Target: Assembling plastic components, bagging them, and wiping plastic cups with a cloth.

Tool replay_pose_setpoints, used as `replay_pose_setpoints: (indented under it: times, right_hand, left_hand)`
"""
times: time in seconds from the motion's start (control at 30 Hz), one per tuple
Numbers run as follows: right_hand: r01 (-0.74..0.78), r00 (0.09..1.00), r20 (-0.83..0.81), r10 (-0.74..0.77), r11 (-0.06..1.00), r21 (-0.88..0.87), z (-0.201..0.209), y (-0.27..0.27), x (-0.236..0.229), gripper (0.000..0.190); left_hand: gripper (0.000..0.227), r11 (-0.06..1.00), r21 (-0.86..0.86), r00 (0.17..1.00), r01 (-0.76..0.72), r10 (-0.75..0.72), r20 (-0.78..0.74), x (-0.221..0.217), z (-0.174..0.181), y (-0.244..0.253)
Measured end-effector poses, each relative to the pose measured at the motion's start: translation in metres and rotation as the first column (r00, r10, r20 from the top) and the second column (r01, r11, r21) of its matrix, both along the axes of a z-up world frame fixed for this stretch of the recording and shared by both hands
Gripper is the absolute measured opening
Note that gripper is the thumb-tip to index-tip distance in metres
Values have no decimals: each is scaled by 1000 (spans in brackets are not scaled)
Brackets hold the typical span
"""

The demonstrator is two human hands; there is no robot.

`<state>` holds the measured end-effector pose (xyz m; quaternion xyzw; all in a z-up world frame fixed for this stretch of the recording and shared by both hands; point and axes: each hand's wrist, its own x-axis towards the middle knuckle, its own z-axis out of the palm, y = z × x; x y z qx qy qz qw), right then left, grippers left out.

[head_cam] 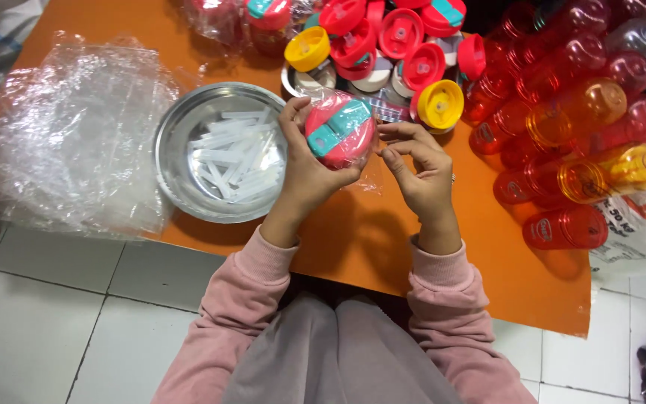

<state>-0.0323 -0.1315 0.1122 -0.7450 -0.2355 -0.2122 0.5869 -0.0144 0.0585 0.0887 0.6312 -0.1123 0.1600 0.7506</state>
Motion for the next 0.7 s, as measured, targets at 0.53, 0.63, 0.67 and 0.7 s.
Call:
replay_pose_setpoints:
  times: [0.53,0.63,0.67,0.7]
  right_hand:
    - [45,992,128,-8,955,-292,29,151,142,8]
    - [123,982,181,-52,907,-403,10,167,194,13]
    - [120,983,178,-51,906,-405,4,170,205,13]
    - [131,980,191,-50,887,-442,-1,174,220,17]
  left_hand:
    - [96,964,149,964,-220,192,182,66,85,202]
    - [96,968,105,969,-228,215,120,118,68,230]
    - [96,968,105,969,-229,217,116,132,58,237]
    - [93,952,139,956,-273,253,146,148,50,245]
